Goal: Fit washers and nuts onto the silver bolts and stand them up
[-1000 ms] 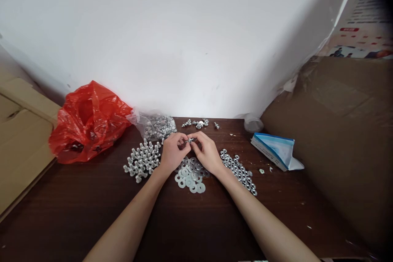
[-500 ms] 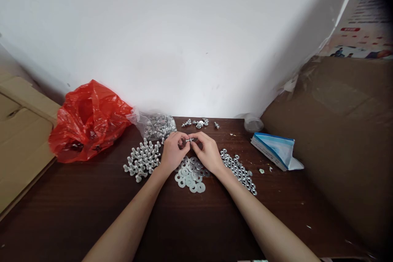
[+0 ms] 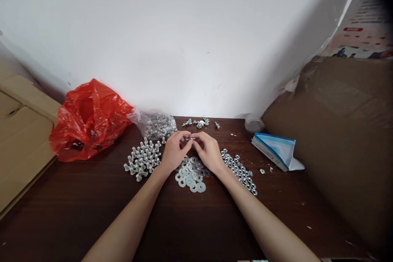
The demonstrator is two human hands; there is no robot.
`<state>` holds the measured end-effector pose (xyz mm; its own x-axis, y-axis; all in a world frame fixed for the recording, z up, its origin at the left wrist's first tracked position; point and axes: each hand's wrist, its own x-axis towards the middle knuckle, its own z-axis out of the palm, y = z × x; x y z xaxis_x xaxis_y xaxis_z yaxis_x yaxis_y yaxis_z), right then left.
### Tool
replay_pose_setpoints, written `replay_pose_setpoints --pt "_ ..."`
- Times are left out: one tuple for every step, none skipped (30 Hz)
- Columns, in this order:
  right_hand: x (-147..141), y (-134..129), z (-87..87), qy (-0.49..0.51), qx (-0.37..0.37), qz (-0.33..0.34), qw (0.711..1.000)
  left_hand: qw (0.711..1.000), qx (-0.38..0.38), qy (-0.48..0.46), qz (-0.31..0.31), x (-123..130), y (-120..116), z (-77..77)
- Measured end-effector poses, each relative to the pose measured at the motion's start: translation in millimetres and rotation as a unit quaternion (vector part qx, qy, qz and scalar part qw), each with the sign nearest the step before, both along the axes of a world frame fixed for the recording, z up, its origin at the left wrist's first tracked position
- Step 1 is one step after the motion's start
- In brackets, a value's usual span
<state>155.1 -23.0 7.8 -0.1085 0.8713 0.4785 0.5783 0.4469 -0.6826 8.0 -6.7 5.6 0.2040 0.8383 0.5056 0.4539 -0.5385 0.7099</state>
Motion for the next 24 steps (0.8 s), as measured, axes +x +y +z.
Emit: replay_pose_setpoints --pt "0.1 0.0 -0.1 -0.001 0.000 0.000 1.000 1.000 -0.007 -0.006 -0.002 -0.1 0.4 -1.0" --pt "0.2 -0.1 -0.1 -0.001 0.000 -0.001 1.000 1.000 -0.011 -0.011 -0.004 -0.2 0.7 -1.9" --pt "0.3 -0.1 -0.1 0.000 0.000 -0.002 1.000 1.000 -0.012 -0.014 -0.006 -0.4 0.9 -2.5" --pt "0.4 -0.2 0.0 -0.001 0.000 -0.004 1.000 1.000 -0.009 -0.013 -0.007 -0.6 1.1 -2.9" --pt "0.5 -0.3 0.1 -0.001 0.000 -0.005 1.000 1.000 -0.005 -0.012 -0.007 -0.7 1.2 -3.0" --pt "0.4 -0.5 0.3 -0.002 0.000 -0.006 1.000 1.000 -0.001 -0.009 -0.007 -0.8 1.2 -2.8" --pt "0.3 -0.7 0.5 -0.004 -0.001 -0.007 1.000 1.000 0.003 -0.006 -0.007 -0.8 1.1 -2.3" --pt "0.2 -1.0 0.7 -0.005 -0.001 -0.007 1.000 1.000 0.006 -0.003 -0.006 -0.7 0.9 -1.6" --pt "-0.1 -1.2 1.1 -0.007 -0.002 -0.007 1.000 1.000 0.007 -0.001 -0.004 -0.6 0.6 -1.0" --pt "-0.3 -1.5 1.4 -0.008 -0.003 -0.006 1.000 1.000 0.008 0.001 -0.002 -0.4 0.4 -0.4" --pt "-0.6 -1.8 1.8 -0.009 -0.002 -0.004 1.000 1.000 0.009 0.002 0.001 -0.2 0.2 0.0" --pt "-0.9 -2.0 2.2 -0.009 -0.001 -0.001 1.000 1.000 0.009 0.003 0.004 0.0 0.1 0.2" --pt "-1.1 -2.2 2.6 -0.007 0.001 0.003 1.000 1.000 0.009 0.004 0.005 0.1 -0.1 0.3" --pt "-1.3 -2.3 2.9 -0.003 0.004 0.006 1.000 1.000 0.009 0.004 0.007 0.2 -0.2 0.3" --pt "-1.5 -2.3 3.1 0.002 0.008 0.009 1.000 1.000 0.009 0.003 0.006 0.3 -0.3 0.3" --pt "-1.5 -2.3 3.1 0.007 0.011 0.012 1.000 1.000 0.009 0.002 0.006 0.3 -0.4 0.3" --pt "-1.5 -2.2 2.8 0.014 0.011 0.014 1.000 1.000 0.008 0.001 0.005 0.3 -0.6 0.5" --pt "-1.5 -2.0 2.3 0.022 0.009 0.014 1.000 1.000 0.006 0.000 0.004 0.3 -0.9 0.9" --pt "-1.4 -1.7 1.5 0.031 0.005 0.012 0.999 1.000 0.005 0.000 0.003 0.2 -1.2 1.4" --pt "-1.2 -1.3 0.5 0.042 -0.001 0.009 0.999 1.000 0.003 0.001 0.003 0.2 -1.4 1.9" --pt "-1.0 -0.9 -0.6 0.052 -0.007 0.004 0.999 1.000 0.002 0.003 0.003 0.2 -1.6 2.4" --pt "-0.8 -0.5 -1.6 0.062 -0.012 0.000 0.998 1.000 0.001 0.003 0.005 0.2 -1.7 2.8" --pt "-0.6 -0.1 -2.4 0.069 -0.015 -0.002 0.997 1.000 0.000 0.003 0.006 0.2 -1.7 2.9" --pt "-0.4 0.1 -2.9 0.074 -0.017 -0.003 0.997 1.000 0.000 0.002 0.009 0.2 -1.6 2.8"
